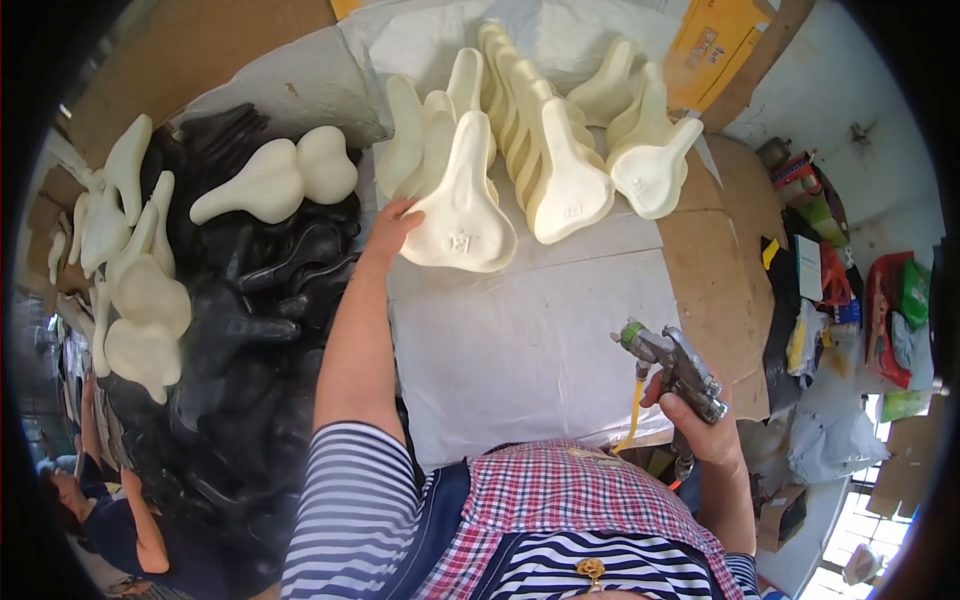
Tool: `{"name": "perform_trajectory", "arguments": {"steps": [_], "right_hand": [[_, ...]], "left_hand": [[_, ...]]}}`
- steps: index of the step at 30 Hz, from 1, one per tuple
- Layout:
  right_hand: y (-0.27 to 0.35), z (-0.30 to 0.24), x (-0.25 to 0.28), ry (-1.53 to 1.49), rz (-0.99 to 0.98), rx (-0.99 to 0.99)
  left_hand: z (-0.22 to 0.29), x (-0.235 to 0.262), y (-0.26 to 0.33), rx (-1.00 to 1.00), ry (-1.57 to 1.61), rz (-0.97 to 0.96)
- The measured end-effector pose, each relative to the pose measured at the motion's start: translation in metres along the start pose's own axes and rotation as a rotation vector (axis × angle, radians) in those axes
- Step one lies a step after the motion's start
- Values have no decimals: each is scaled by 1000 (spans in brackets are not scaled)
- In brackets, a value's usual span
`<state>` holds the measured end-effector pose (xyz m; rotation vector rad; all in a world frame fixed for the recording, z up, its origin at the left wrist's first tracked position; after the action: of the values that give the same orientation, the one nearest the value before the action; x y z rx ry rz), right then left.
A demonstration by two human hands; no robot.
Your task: Unpacking foam seat pads, applying adhesive with a spray gun, and organizing them with bicycle seat frames in a workshop.
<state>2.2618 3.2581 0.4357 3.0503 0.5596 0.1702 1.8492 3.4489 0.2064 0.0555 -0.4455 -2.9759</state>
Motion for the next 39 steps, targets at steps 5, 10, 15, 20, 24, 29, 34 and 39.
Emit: {"name": "perform_trajectory", "arguments": {"steps": [5,10,15,20,24,29,34,39], "right_hand": [[-8,12,4,26,46,-58],[-28,2,0,66,26,-66],[-40,-48,2,-8,181,228],[-36,-21,0,73,6,67],[-44,-12,-2,96,-88,21],[-82,-18,1,164,4,42],[-107,-46,-7,-5,104,180],[-103,-16,-13,108,9,27]], "left_hand": [[61,26,37,-79,10,186],[162,164,93,-550,666,571],[84,133,17,-321,301,328],[7,13,-55,-95,-345,320],[31,19,-56,-274,-709,439],[64,110,-9,-219,50,637],[65,176,1,-260,368,616],[35,118,-79,-143,590,353]]}}
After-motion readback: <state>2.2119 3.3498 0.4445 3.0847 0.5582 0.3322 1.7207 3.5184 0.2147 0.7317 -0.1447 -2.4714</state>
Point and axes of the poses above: each hand's wrist, its own y-axis away from the middle knuckle, its own x-axis out of the back of the hand, z = x × y, the point moved 4 cm from there along -y, towards the middle knuckle, and after that the axes turned 4 degrees about x, right-handed, at the moved point
